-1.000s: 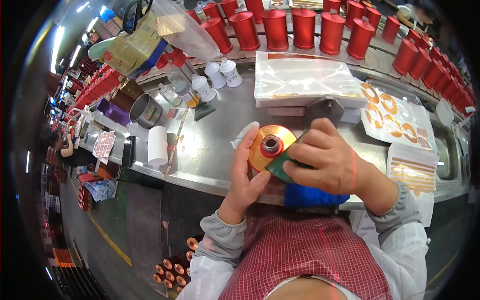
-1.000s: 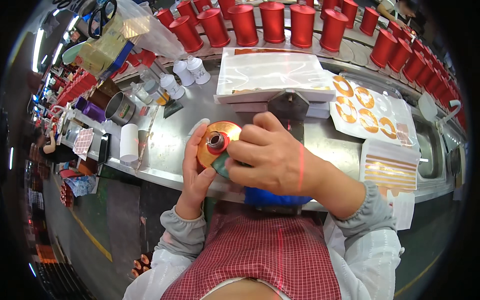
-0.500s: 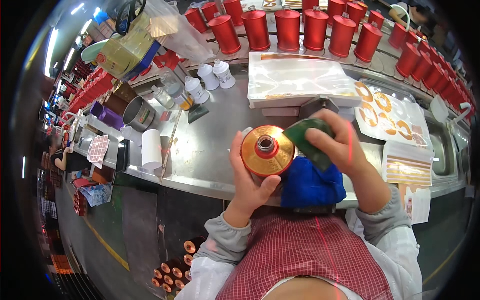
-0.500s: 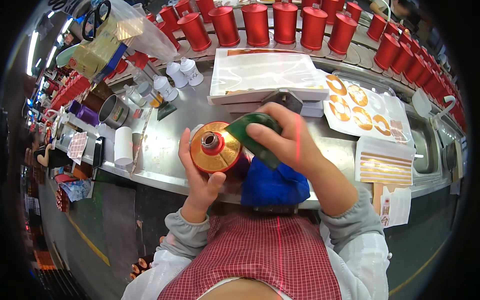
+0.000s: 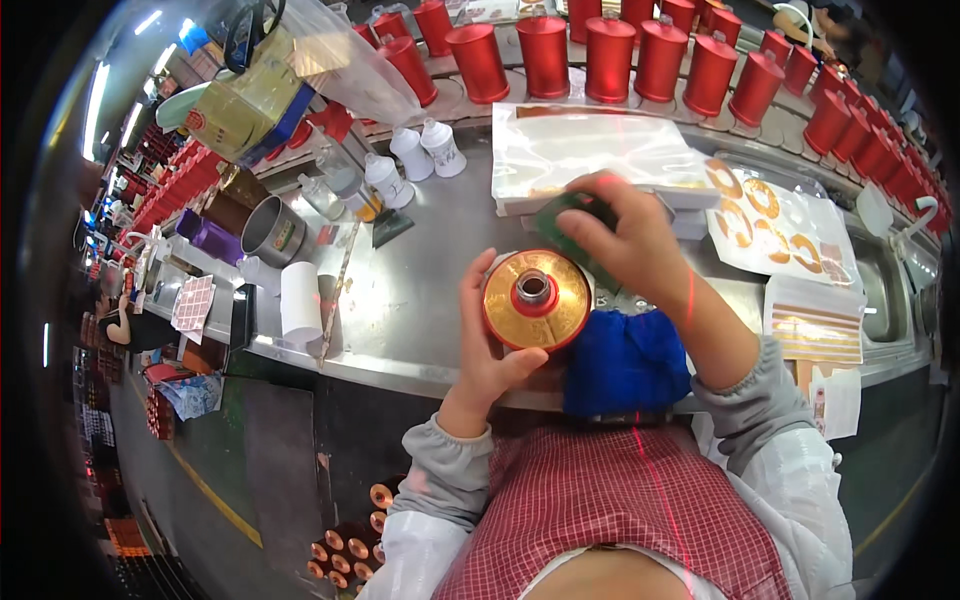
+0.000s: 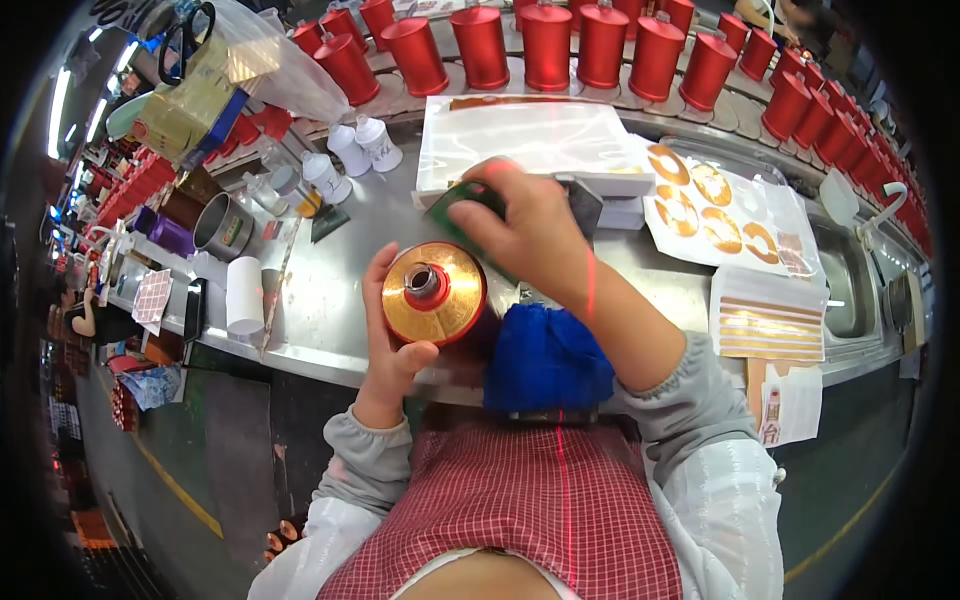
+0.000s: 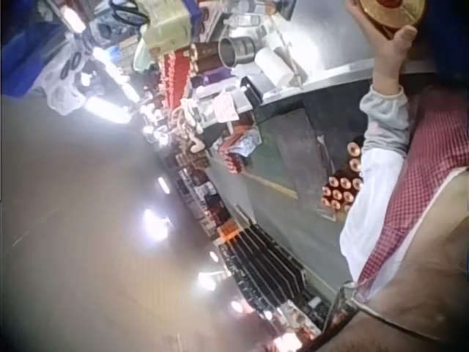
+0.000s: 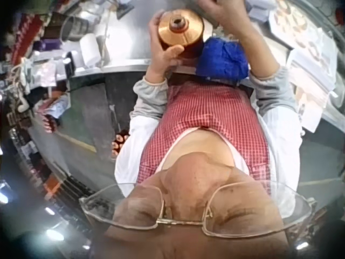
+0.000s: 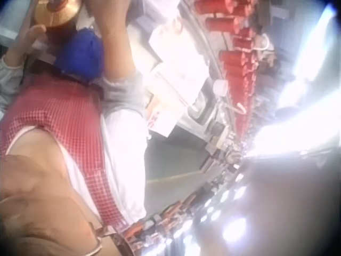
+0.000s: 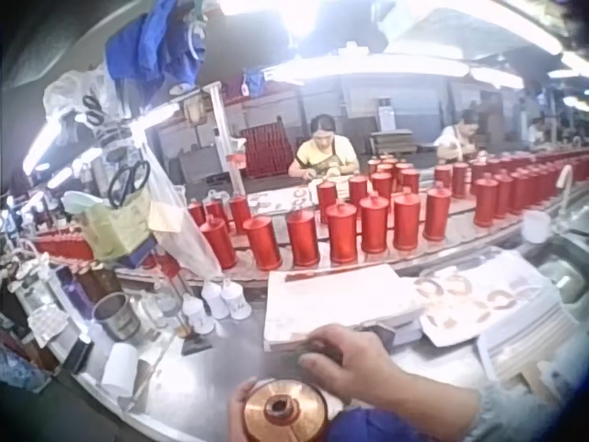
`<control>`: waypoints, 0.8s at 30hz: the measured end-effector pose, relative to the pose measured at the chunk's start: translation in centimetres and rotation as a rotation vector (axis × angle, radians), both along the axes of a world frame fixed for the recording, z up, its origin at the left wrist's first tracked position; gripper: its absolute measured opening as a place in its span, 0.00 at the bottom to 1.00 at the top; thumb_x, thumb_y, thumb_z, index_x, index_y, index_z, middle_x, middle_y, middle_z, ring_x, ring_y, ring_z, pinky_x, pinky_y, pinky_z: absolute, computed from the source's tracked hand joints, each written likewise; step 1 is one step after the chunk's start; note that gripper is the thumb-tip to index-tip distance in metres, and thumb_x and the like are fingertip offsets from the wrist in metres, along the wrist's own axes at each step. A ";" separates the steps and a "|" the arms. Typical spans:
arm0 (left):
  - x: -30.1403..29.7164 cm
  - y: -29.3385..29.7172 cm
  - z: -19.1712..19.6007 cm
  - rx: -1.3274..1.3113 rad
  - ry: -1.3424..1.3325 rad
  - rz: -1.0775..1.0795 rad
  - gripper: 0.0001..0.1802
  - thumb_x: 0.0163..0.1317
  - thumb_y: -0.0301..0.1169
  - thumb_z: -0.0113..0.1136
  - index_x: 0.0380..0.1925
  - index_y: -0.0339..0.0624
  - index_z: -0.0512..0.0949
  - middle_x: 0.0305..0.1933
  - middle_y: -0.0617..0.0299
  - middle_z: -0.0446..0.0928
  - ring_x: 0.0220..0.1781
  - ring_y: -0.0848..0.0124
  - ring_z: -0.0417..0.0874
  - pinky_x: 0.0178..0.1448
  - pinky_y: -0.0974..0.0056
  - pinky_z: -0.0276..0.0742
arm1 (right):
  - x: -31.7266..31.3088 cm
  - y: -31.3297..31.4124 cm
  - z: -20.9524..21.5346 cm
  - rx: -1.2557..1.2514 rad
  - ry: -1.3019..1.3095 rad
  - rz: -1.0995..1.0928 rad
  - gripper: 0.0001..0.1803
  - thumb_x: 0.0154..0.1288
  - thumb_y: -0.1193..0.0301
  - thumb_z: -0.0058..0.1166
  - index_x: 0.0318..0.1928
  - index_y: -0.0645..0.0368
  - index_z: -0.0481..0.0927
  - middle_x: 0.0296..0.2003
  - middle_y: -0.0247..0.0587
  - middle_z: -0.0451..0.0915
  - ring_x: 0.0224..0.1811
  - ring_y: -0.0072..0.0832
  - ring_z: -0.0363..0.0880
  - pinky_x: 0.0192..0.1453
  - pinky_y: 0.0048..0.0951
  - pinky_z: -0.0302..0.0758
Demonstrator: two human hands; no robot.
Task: The person applies gold decorative stickers to the top and sides of red cylindrical cans. They wipe the can surfaces with a cloth, peel stickers from backing sheets, and smooth them onto the cans. The process is repeated for multiple cans on a stainless steel workbench.
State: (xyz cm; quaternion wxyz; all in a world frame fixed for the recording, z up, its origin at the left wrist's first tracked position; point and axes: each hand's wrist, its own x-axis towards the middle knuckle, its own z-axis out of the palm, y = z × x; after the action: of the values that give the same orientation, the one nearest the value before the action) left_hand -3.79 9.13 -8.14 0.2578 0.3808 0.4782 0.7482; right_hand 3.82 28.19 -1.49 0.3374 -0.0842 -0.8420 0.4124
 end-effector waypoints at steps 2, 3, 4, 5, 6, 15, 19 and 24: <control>0.4 -0.4 -0.6 0.009 0.069 0.079 0.61 0.51 0.45 0.75 0.71 0.37 0.41 0.69 0.47 0.59 0.69 0.58 0.66 0.71 0.57 0.64 | 0.4 0.0 -0.2 -0.102 -0.002 0.033 0.16 0.61 0.70 0.63 0.47 0.64 0.78 0.36 0.46 0.82 0.39 0.26 0.82 0.45 0.28 0.77; 1.1 -0.8 -1.0 0.004 0.101 0.117 0.60 0.52 0.45 0.74 0.71 0.37 0.40 0.69 0.46 0.58 0.70 0.58 0.65 0.71 0.57 0.64 | 0.7 -0.4 -0.4 -0.257 -0.015 0.127 0.15 0.62 0.70 0.63 0.47 0.64 0.78 0.36 0.45 0.83 0.39 0.25 0.81 0.45 0.27 0.77; 2.6 -0.6 -1.6 0.065 0.205 0.298 0.50 0.60 0.50 0.66 0.71 0.38 0.49 0.67 0.46 0.61 0.69 0.55 0.66 0.73 0.49 0.59 | 1.0 -1.1 -0.3 -0.261 -0.043 0.129 0.15 0.62 0.70 0.63 0.47 0.63 0.77 0.37 0.43 0.83 0.39 0.23 0.81 0.44 0.27 0.77; 2.8 -1.1 -1.8 -0.021 0.495 0.449 0.44 0.62 0.48 0.63 0.69 0.38 0.52 0.66 0.45 0.63 0.69 0.53 0.66 0.74 0.46 0.53 | 1.0 -1.0 -0.4 -0.241 -0.049 0.118 0.15 0.62 0.70 0.63 0.47 0.63 0.77 0.37 0.43 0.83 0.39 0.24 0.81 0.44 0.27 0.77; 2.9 -1.6 -2.0 -0.109 0.785 0.595 0.39 0.64 0.45 0.61 0.67 0.38 0.56 0.66 0.45 0.64 0.69 0.51 0.65 0.75 0.42 0.48 | 1.1 -0.9 -0.5 -0.221 -0.056 0.106 0.15 0.63 0.70 0.63 0.47 0.63 0.77 0.36 0.44 0.83 0.39 0.24 0.81 0.44 0.27 0.77; 4.5 -1.8 -1.6 -0.006 1.057 0.669 0.19 0.62 0.37 0.63 0.51 0.46 0.73 0.59 0.46 0.73 0.68 0.49 0.66 0.75 0.32 0.35 | 1.4 -1.3 -1.2 -0.144 -0.022 0.029 0.17 0.63 0.67 0.63 0.48 0.64 0.76 0.34 0.48 0.84 0.36 0.29 0.85 0.42 0.29 0.78; 3.0 -1.3 -1.5 0.186 0.204 0.292 0.34 0.65 0.35 0.58 0.66 0.35 0.56 0.73 0.46 0.52 0.74 0.56 0.56 0.77 0.53 0.48 | 1.4 -1.3 -1.1 -0.076 0.026 0.012 0.18 0.63 0.68 0.63 0.50 0.63 0.76 0.35 0.49 0.84 0.37 0.31 0.85 0.43 0.29 0.78; 3.0 -0.6 -0.4 0.128 0.084 0.228 0.34 0.64 0.30 0.55 0.68 0.35 0.54 0.74 0.48 0.50 0.74 0.60 0.57 0.76 0.57 0.51 | 1.4 -1.2 -1.3 -0.100 0.017 0.023 0.18 0.63 0.68 0.62 0.50 0.63 0.76 0.34 0.49 0.84 0.37 0.32 0.85 0.43 0.30 0.78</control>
State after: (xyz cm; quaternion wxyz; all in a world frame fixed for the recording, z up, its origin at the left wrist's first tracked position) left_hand -0.82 8.54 -8.51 0.1260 0.3706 0.4801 0.7850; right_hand 5.20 26.99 -2.79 0.3349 -0.0878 -0.8183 0.4587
